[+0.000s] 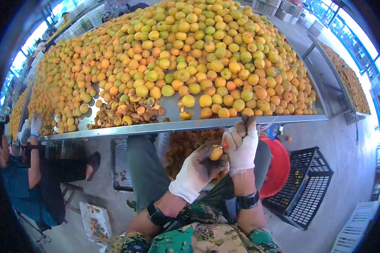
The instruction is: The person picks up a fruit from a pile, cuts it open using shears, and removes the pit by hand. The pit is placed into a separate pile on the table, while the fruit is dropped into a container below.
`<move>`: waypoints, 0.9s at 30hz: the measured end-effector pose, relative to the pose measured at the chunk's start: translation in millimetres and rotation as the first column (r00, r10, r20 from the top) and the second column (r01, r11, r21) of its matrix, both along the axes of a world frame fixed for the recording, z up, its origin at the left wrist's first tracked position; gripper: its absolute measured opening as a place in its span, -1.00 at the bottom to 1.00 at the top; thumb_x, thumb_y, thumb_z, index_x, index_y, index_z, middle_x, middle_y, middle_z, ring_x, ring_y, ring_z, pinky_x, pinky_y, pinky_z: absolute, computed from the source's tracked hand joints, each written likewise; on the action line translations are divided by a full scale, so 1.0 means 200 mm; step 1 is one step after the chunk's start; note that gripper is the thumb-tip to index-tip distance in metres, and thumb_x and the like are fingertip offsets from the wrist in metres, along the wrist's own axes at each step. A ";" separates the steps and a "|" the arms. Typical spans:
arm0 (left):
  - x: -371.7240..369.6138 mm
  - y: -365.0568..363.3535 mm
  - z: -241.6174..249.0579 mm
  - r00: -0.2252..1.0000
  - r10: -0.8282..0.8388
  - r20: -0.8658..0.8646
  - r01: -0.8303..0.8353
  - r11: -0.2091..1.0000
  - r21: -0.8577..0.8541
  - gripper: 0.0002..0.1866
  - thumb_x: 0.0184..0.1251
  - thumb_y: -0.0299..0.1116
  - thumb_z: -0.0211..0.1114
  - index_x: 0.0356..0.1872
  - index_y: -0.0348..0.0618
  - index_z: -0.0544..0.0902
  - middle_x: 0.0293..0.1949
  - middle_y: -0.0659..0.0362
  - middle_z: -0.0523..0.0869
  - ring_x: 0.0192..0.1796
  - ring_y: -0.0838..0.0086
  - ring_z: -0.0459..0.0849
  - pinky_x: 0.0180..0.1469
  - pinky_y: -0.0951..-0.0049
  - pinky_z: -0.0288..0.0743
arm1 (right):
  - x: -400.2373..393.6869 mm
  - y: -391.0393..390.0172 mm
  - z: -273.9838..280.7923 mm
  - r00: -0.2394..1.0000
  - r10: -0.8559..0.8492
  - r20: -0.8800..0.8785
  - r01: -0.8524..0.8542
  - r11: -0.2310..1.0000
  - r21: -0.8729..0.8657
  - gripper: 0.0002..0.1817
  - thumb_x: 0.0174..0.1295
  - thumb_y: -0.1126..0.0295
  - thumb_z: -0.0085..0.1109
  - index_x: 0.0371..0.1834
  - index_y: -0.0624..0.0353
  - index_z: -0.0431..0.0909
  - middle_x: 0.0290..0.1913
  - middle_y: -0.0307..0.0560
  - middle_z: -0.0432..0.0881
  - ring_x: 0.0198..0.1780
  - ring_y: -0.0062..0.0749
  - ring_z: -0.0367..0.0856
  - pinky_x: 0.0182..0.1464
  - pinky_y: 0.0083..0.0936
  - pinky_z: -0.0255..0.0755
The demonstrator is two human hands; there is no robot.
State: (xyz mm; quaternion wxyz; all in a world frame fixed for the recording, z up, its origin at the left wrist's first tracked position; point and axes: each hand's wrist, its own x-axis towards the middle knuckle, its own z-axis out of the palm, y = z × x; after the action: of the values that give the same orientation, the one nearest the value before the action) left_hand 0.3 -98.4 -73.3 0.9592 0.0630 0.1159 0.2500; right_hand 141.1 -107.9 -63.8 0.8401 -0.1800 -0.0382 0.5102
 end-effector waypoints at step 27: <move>-0.03 0.06 -0.14 0.736 0.294 -0.609 0.151 0.807 0.571 -0.63 0.31 -0.46 0.15 0.14 -0.17 0.40 0.05 0.09 0.52 0.07 0.31 0.56 0.09 0.28 0.50 | -0.16 0.02 0.16 0.791 -0.261 0.553 0.408 0.899 -0.160 -0.79 0.38 0.27 -0.02 -0.17 0.21 0.39 -0.66 -0.27 0.26 -0.76 -0.56 0.19 -0.69 -0.50 0.25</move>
State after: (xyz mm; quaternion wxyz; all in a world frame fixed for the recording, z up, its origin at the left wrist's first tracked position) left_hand -5.1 -86.1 -100.9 0.7721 0.4365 0.3734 0.2719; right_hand 109.6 -104.1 -32.4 0.8431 -0.4273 -0.1600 0.2845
